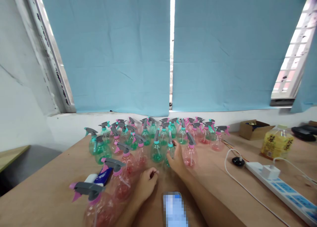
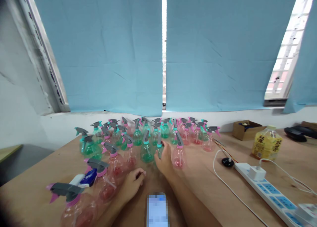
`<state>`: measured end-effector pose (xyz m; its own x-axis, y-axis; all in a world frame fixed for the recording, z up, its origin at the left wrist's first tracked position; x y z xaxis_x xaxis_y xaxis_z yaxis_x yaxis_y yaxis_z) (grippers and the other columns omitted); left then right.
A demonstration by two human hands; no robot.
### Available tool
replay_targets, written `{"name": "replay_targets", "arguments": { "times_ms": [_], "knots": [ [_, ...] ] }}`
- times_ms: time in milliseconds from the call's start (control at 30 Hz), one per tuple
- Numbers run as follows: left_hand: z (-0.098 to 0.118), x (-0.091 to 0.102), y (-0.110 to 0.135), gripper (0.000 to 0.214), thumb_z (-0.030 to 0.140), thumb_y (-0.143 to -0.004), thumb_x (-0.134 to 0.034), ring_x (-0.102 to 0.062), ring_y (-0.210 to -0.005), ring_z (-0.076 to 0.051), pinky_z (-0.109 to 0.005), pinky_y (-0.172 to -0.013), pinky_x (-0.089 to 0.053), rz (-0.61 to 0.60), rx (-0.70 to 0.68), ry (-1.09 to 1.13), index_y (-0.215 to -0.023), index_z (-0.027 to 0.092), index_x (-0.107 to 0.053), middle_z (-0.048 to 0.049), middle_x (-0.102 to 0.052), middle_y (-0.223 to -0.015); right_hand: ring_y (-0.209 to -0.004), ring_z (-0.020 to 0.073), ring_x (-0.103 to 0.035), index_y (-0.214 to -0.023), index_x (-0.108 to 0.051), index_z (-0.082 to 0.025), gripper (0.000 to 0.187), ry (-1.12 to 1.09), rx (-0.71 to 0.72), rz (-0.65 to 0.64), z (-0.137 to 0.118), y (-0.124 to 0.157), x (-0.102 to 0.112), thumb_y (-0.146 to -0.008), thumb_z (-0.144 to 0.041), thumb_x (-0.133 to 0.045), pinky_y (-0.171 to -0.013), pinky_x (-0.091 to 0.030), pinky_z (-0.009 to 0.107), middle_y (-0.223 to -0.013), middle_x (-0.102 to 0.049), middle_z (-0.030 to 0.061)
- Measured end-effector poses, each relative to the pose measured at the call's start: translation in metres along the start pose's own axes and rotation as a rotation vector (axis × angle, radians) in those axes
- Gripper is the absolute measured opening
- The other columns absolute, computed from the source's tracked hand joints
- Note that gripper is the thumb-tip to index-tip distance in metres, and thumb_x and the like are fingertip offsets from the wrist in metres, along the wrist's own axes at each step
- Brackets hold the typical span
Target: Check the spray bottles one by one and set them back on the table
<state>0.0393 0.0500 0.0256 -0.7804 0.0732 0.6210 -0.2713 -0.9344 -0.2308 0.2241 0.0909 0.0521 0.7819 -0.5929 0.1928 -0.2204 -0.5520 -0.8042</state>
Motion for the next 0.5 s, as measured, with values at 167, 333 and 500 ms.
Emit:
{"name": "replay_targets", "arguments": {
  "times_ms": [167,333,500],
  "knots": [
    [-0.001,-0.001,0.0,0.031,0.037,-0.092,-0.043,-0.054,-0.063,-0.015,-0.025,-0.06,-0.032,-0.004,-0.01,0.003,-0.069,0.019,-0.053,0.0033,-0.055,-0.058,-0.129,0.029,-0.045,-0.146,-0.03,-0.018,0.059,0.034,-0.021,-0.039,0.007,0.001,-0.004,-0.09,-0.024,-0.048,-0.106,-0.038,0.051,-0.139,-0.047,0.0164],
    [-0.005,-0.002,0.0,0.031,0.037,-0.092,-0.043,-0.054,-0.063,-0.016,-0.025,-0.061,-0.032,-0.002,-0.012,-0.002,-0.07,0.019,-0.054,0.0031,-0.055,-0.059,-0.138,0.0295,-0.037,-0.151,-0.022,-0.019,0.066,0.017,-0.055,-0.074,0.01,0.006,-0.009,-0.09,-0.022,-0.047,-0.112,-0.033,0.054,-0.148,-0.039,0.0161],
    [-0.005,-0.003,-0.001,0.031,0.036,-0.092,-0.043,-0.055,-0.065,-0.016,-0.025,-0.061,-0.032,-0.003,-0.02,0.003,-0.07,0.019,-0.054,0.0026,-0.057,-0.061,-0.144,0.0288,-0.026,-0.15,-0.017,-0.021,0.068,-0.072,-0.059,-0.008,-0.009,0.002,0.004,-0.089,-0.02,-0.048,-0.116,-0.025,0.057,-0.151,-0.032,0.0149]
  ]
}}
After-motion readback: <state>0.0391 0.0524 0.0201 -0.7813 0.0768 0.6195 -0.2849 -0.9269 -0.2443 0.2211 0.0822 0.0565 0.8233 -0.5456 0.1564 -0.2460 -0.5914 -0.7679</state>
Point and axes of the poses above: each hand's wrist, its own y-axis away from the middle knuckle, its own x-axis out of the back of the hand, z = x × y, the point moved 8 cm from there along -y, towards the middle knuckle
